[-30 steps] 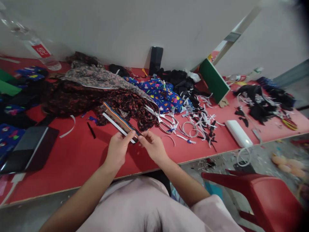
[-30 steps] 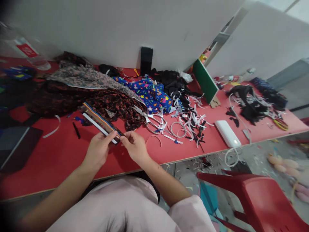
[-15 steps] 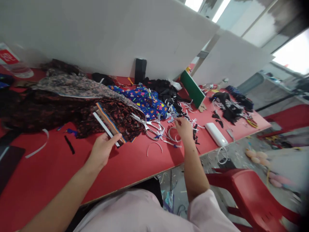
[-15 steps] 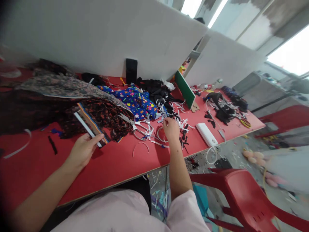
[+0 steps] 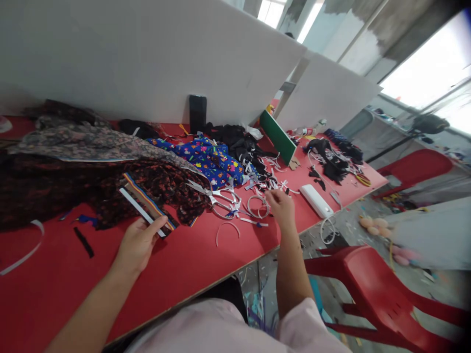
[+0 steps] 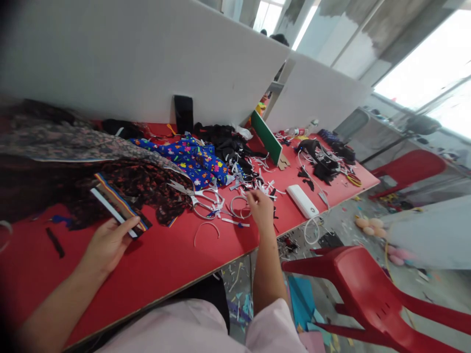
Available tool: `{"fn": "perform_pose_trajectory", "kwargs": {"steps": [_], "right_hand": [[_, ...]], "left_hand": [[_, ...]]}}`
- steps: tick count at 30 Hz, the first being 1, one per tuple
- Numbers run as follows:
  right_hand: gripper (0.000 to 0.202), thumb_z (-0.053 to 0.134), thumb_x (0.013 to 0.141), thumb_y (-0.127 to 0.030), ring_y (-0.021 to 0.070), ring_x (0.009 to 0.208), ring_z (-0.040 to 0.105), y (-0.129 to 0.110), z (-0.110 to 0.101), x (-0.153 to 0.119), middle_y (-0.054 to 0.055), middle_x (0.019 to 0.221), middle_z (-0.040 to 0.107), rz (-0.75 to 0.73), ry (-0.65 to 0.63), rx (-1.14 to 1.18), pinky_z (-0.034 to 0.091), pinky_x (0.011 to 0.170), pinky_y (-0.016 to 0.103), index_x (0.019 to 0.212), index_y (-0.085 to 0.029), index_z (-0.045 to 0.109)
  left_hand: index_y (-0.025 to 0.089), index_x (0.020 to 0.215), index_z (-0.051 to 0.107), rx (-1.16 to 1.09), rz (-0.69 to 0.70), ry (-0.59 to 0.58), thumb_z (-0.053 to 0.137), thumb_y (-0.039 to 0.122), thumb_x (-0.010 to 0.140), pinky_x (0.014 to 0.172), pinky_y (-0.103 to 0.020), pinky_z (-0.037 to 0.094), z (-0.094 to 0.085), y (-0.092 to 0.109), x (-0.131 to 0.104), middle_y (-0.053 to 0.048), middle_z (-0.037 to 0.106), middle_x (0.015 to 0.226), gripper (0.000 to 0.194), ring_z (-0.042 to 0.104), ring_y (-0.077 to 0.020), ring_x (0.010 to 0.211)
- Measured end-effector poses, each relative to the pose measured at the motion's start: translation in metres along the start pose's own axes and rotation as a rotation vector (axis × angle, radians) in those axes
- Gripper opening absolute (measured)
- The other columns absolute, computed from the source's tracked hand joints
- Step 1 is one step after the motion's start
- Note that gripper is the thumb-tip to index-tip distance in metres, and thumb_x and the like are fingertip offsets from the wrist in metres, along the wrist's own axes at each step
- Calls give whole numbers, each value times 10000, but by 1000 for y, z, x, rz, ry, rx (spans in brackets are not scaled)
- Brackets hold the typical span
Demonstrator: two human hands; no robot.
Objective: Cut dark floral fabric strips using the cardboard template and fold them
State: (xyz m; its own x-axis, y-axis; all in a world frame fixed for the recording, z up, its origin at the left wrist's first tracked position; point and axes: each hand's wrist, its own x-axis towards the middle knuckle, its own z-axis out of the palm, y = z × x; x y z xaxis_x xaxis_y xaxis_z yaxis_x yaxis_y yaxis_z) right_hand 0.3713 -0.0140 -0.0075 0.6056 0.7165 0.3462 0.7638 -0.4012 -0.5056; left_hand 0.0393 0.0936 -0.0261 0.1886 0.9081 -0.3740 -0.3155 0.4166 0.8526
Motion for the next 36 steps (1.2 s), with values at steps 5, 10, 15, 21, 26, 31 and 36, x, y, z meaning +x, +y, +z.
{"fn": "perform_pose_trajectory", "kwargs": {"steps": [5,10,15,21,26,31,36], "right_hand": [[101,629,681,-276,157,632,550,-20,11,-18,13,632,633,-123,-322,-76,363,613,249,601,-215,638],[82,637,624,-197,219,752,554,-29,9,-20,53,658,624,-89,-304,-130,362,702,319,547,-199,611],[212,564,765,-391,216,858,565,-42,-15,-10,59,889,653,-53,-216,80,405,756,338,834,-205,640],[186,608,780,-388,144,743,572,-98,-1,2,-6,742,598,-8,-315,1099,453,774,314,852,-223,564],[249,624,777,-371,79,529,463,-150,48,5,-36,682,542,-3,-598,1254,431,567,244,972,-225,574],[224,595,819,-339,84,608,529,-178,82,-10,-11,745,615,-117,-856,1180,437,612,233,1003,-210,597],[296,611,804,-387,88,600,540,-180,91,-29,-7,734,622,-92,-1077,1147,451,624,246,1033,-201,596]], "left_hand": [[154,743,644,36,15,-16,811,288,482,604,-231,501,-1,-1,0,17,669,667,338,603,-127,619],[139,748,638,54,24,-49,808,317,495,631,-236,487,-2,-1,-2,1,675,694,353,610,-132,644],[136,747,644,-1,8,-70,814,302,500,628,-217,465,-4,-3,0,23,662,651,343,585,-100,601],[128,779,645,-83,30,-98,801,281,540,628,-214,464,-7,-1,1,19,667,657,324,594,-96,607],[135,753,645,-194,94,-56,802,266,533,617,-218,459,-9,8,1,26,662,647,300,586,-88,582],[154,883,671,-216,208,-16,757,268,601,771,-255,466,-16,17,6,-19,701,883,316,624,-135,816],[149,909,687,-169,219,-135,722,245,638,792,-299,471,-20,25,4,-58,708,933,289,637,-173,835]]}}
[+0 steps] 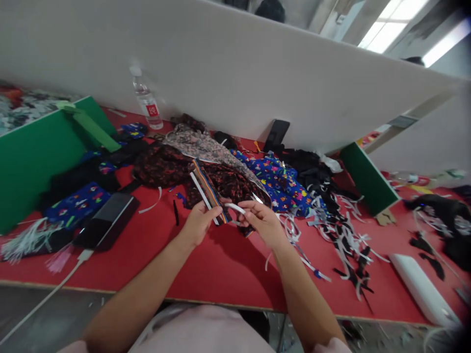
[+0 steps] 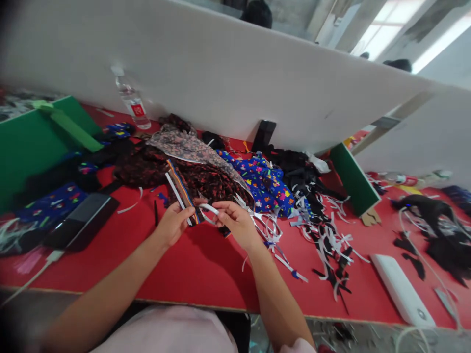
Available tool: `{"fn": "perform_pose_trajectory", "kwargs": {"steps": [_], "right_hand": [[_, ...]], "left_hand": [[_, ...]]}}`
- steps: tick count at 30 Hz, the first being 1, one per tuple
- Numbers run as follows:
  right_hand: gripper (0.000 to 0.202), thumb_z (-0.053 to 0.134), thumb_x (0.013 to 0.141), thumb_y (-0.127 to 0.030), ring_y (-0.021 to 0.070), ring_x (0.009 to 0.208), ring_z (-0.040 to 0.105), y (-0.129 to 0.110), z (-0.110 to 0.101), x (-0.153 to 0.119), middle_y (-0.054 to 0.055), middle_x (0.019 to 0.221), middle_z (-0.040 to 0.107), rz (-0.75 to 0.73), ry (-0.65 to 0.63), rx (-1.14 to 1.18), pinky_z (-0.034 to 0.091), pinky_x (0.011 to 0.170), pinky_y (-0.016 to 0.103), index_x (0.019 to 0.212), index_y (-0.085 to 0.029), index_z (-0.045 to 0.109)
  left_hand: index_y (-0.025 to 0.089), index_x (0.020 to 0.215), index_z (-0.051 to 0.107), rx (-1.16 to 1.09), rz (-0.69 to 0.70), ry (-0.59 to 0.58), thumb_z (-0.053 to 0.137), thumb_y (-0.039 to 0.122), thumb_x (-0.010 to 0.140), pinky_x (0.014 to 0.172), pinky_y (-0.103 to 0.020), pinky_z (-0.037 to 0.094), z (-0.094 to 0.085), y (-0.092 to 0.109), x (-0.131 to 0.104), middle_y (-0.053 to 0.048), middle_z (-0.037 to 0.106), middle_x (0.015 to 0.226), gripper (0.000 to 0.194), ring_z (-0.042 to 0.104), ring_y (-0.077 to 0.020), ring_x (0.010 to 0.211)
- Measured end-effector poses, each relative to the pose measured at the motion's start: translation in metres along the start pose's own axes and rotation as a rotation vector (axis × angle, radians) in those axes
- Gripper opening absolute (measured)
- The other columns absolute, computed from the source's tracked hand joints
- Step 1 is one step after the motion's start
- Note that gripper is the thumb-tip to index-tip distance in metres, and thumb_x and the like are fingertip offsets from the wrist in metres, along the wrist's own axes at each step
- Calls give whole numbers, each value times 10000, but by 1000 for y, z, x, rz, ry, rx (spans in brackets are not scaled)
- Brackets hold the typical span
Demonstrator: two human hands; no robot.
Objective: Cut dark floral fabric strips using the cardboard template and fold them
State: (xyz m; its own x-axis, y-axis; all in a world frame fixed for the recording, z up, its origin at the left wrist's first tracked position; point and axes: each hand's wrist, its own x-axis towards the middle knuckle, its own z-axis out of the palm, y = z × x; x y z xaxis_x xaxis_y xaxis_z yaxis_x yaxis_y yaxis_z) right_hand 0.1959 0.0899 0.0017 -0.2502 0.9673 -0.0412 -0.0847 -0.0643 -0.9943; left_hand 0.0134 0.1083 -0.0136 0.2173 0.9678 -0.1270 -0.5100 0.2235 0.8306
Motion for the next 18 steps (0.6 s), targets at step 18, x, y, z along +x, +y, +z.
{"fn": "perform_pose_trajectory", "kwargs": {"steps": [18], "right_hand": [[172,592,806,-365,96,563,463,3,4,-6,-34,638,525,86,31,-282,385,550,224,843,-198,603]], "left_hand": [[150,797,625,-137,-114,164,744,240,603,648,-241,468,0,8,1,7,660,700,245,596,-109,616]]}}
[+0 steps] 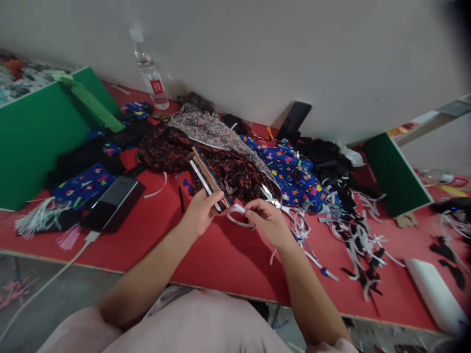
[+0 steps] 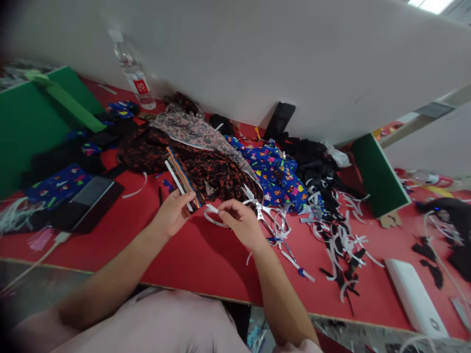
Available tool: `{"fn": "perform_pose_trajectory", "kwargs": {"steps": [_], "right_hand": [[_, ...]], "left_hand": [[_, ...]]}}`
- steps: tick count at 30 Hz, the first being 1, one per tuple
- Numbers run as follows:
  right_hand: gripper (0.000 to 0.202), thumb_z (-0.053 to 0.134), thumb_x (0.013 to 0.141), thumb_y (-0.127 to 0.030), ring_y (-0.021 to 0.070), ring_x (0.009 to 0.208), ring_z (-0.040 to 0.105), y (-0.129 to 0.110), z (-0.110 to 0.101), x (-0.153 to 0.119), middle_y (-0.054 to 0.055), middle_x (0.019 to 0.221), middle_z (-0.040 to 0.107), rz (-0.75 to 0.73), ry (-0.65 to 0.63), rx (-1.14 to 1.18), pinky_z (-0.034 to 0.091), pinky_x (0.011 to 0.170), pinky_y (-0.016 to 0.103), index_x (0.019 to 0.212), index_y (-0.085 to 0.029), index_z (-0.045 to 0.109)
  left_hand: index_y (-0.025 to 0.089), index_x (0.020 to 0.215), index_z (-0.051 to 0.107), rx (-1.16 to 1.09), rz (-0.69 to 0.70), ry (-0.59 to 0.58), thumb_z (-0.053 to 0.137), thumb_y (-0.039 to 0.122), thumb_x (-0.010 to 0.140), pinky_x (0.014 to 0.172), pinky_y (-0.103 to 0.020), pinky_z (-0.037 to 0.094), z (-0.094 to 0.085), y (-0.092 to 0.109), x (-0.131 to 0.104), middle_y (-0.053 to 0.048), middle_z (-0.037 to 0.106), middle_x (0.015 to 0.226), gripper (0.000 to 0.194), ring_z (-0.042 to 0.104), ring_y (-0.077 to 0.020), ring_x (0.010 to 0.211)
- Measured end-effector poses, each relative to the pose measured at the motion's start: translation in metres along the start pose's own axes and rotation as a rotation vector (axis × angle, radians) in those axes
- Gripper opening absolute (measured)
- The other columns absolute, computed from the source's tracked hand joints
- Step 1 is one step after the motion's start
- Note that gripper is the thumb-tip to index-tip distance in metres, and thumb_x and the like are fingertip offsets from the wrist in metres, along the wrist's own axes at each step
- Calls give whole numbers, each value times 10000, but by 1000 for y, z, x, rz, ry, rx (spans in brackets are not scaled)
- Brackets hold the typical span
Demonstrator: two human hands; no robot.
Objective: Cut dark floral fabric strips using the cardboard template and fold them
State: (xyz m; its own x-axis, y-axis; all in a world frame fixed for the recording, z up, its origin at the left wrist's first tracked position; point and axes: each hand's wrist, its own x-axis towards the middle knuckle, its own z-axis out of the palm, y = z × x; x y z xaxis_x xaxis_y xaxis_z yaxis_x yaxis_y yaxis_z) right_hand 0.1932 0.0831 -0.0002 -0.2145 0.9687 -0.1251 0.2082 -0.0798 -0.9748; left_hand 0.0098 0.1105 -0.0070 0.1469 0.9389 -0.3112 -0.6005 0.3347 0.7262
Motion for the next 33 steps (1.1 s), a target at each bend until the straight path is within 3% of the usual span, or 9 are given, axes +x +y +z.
{"fn": "perform_pose_trajectory", "kwargs": {"steps": [5,10,17,33], "right_hand": [[176,605,794,-371,105,630,488,-5,-13,-2,-12,753,544,-40,-40,-100,408,570,222,818,-197,590],[148,600,799,-336,125,679,519,-26,-25,-4,-1,757,594,0,-293,-241,415,617,238,812,-189,612],[104,572,801,-290,118,668,519,-49,-12,12,-12,733,598,-39,-449,-408,416,621,231,793,-195,614],[102,575,788,-277,115,623,561,-45,4,21,-5,739,647,-34,-324,-559,413,591,232,775,-195,636]], "left_hand": [[155,841,620,143,81,0,715,268,661,668,-238,441,-9,-4,3,23,633,699,233,570,-99,632],[150,805,615,346,73,-65,714,306,653,638,-245,434,-11,-5,1,24,623,686,238,553,-109,617],[149,804,622,570,95,-126,686,295,658,610,-244,436,-11,-7,-3,15,624,699,216,555,-120,626],[143,751,611,659,148,-132,627,310,692,565,-224,401,-14,-7,-1,11,606,681,178,532,-118,614]]}}
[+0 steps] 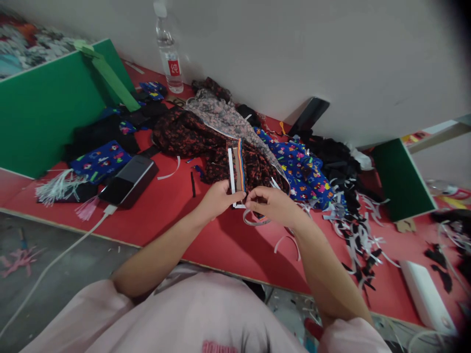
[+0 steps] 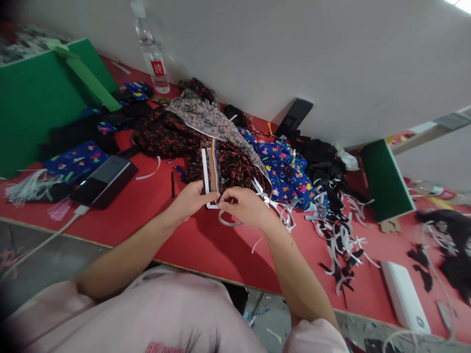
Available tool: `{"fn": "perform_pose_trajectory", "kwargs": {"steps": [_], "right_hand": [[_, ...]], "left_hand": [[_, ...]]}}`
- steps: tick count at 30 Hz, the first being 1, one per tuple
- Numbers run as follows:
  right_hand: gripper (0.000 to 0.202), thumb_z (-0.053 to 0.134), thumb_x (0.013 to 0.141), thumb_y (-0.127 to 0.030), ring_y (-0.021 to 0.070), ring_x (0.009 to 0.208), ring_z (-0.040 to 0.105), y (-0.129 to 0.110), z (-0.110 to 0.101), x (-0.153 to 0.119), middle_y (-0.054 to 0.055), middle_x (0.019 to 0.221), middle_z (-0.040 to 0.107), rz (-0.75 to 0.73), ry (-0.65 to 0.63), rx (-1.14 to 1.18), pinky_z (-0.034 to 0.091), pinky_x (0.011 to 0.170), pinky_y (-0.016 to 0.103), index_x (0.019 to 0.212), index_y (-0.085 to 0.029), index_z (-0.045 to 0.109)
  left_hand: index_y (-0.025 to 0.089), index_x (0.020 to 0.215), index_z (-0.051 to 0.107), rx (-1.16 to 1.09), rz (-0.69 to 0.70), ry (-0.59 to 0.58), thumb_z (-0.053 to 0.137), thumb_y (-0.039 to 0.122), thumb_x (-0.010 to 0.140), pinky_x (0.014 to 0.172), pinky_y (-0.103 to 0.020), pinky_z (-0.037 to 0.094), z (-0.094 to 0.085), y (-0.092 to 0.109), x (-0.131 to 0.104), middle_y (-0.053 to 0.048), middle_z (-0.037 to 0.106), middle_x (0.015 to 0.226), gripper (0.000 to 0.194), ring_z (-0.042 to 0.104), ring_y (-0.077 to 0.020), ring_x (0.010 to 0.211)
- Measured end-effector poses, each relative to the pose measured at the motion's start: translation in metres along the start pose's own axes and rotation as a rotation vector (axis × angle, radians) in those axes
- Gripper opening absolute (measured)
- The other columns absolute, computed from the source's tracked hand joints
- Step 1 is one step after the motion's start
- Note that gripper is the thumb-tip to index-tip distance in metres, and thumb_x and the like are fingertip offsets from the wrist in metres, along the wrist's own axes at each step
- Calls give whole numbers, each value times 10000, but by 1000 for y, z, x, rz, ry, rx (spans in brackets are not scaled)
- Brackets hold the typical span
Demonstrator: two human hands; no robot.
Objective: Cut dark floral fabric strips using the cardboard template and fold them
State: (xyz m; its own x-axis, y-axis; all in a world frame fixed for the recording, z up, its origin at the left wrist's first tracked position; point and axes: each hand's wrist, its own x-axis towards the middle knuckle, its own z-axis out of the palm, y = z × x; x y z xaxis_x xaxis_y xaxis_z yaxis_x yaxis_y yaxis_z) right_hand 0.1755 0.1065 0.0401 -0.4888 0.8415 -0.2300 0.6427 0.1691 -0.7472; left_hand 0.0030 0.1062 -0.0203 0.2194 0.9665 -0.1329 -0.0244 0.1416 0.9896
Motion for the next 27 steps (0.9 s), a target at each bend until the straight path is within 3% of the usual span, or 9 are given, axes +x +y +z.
{"fn": "perform_pose_trajectory", "kwargs": {"steps": [14,27], "right_hand": [[46,617,759,-214,121,666,546,-9,10,-3,3,739,608,-40,174,-225,384,620,236,721,-196,637],[54,604,760,-214,127,664,538,-8,16,-7,11,748,585,-30,246,-243,381,616,245,708,-200,612]], "left_hand": [[143,749,621,105,36,-2,622,305,690,553,-220,392,-2,-3,2,19,599,657,173,529,-126,616],[148,741,616,127,38,3,627,314,685,538,-214,392,-1,-2,1,27,594,638,175,528,-126,602]]}}
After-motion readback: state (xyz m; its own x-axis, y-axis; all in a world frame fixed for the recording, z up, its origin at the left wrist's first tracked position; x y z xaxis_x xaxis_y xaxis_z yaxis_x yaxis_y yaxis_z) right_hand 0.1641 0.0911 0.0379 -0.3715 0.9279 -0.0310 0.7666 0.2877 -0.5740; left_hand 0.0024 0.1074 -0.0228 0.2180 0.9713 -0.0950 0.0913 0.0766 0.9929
